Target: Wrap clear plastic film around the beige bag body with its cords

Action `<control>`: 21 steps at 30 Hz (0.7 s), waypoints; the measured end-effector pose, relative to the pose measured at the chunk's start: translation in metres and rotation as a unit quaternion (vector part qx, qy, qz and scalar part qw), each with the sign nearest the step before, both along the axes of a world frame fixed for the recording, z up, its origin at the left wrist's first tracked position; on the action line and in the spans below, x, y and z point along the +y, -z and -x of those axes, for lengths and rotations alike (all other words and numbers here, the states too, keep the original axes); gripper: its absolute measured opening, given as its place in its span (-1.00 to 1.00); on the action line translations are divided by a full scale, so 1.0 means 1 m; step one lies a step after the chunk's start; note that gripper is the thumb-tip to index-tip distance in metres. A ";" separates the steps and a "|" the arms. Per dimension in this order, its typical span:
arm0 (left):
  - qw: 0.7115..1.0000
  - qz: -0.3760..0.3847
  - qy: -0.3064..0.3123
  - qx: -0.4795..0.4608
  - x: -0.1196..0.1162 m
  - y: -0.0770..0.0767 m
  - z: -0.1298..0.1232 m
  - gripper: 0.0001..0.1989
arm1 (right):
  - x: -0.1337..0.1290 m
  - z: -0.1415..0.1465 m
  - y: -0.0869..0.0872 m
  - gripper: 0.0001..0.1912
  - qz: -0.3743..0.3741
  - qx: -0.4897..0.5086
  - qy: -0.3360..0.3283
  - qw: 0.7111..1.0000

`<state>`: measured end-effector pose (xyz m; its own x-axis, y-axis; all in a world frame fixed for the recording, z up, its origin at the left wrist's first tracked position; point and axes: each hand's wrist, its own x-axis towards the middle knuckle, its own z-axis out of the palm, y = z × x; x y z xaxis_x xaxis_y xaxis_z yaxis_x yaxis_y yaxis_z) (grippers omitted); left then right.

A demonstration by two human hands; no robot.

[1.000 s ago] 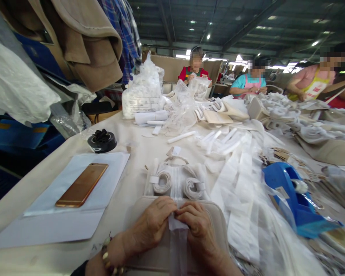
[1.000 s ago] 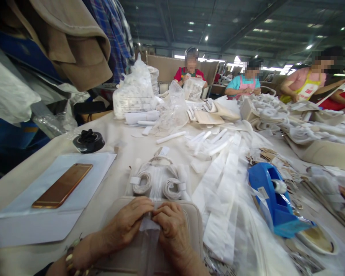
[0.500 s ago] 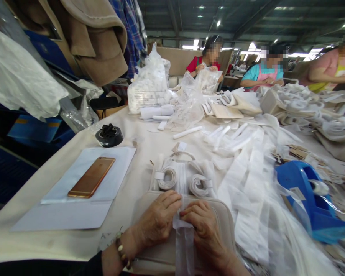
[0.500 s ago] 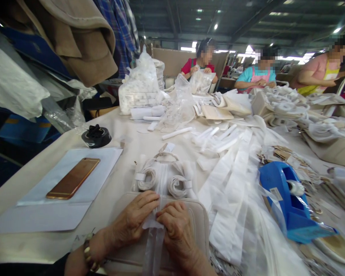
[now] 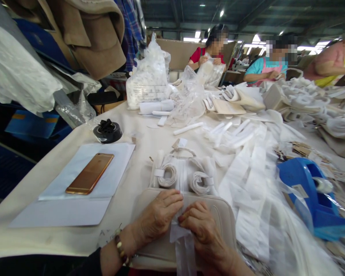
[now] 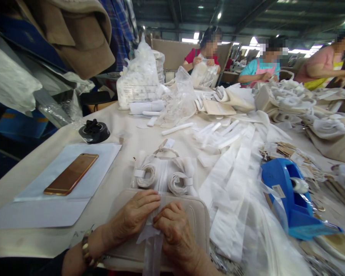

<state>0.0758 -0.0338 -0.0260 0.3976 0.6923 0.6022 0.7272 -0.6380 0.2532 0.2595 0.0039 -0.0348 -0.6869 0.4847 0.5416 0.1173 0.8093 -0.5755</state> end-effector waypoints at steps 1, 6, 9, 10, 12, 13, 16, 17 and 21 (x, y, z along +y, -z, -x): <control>1.000 -0.001 0.001 0.005 0.000 0.000 0.000 -0.71 | 0.000 0.000 0.000 -0.83 -0.002 -0.003 -0.003 1.000; 1.000 -0.019 0.007 0.020 0.000 0.001 -0.002 -0.75 | -0.003 -0.001 -0.003 -0.81 -0.019 -0.006 -0.012 1.000; 0.999 -0.027 0.002 0.019 0.001 0.002 -0.003 -0.78 | -0.005 -0.001 -0.003 -0.80 -0.020 -0.009 -0.020 1.000; 1.000 -0.024 0.001 0.019 0.001 0.003 -0.003 -0.79 | -0.005 -0.002 -0.002 -0.80 -0.020 -0.013 -0.025 0.999; 1.000 -0.013 0.002 0.022 0.000 0.003 -0.003 -0.79 | -0.005 -0.002 -0.001 -0.81 -0.024 -0.019 -0.029 0.999; 1.000 -0.006 0.004 0.022 0.000 0.003 -0.003 -0.79 | -0.006 -0.002 0.000 -0.82 -0.026 -0.019 -0.027 0.999; 1.000 0.013 0.008 0.020 -0.001 0.000 -0.003 -0.80 | -0.006 -0.002 0.001 -0.83 -0.030 -0.020 -0.023 0.999; 1.000 0.018 0.010 0.020 -0.001 -0.001 -0.003 -0.79 | -0.006 -0.002 0.001 -0.83 -0.029 -0.024 -0.024 0.999; 0.999 0.040 0.026 0.021 -0.001 -0.005 -0.003 -0.78 | -0.009 -0.002 -0.002 -0.84 -0.031 -0.038 -0.026 0.998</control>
<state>0.0785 -0.0350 -0.0214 0.4582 0.7157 0.5271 0.7049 -0.6538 0.2751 0.2612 -0.0054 -0.0327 -0.7501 0.4152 0.5147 0.1157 0.8487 -0.5160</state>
